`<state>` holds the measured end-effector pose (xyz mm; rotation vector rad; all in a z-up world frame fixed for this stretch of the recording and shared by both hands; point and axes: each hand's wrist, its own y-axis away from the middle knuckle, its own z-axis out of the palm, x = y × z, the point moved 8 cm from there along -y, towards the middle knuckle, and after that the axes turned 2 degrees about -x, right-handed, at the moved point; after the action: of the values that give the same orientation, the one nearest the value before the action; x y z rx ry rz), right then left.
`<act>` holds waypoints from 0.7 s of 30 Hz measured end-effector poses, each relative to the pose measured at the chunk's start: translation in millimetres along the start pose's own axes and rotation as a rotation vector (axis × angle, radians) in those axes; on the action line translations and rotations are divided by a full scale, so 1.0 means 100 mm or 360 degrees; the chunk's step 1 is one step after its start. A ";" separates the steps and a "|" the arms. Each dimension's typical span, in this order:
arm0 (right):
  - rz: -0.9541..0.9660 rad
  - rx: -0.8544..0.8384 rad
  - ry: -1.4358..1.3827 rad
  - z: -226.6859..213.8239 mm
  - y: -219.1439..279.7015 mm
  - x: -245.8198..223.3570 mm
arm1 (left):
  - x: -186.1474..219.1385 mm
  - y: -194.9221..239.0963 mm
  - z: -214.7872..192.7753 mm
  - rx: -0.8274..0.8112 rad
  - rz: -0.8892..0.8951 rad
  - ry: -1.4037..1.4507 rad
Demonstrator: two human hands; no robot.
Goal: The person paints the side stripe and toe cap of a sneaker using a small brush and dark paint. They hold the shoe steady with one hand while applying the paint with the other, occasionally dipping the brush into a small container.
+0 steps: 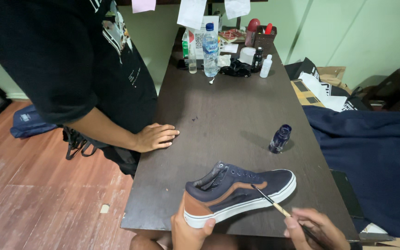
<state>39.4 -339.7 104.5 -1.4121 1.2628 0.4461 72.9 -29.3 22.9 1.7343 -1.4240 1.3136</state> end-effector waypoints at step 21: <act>-0.0185 -0.0232 -0.0019 0.49 -0.13 -0.49 | 0.03 -0.01 -0.02 -0.0040 0.0141 -0.0001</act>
<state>51.8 -278.8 136.6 -1.5941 1.1507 0.4739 72.8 -28.4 26.8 1.6730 -1.5266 1.3353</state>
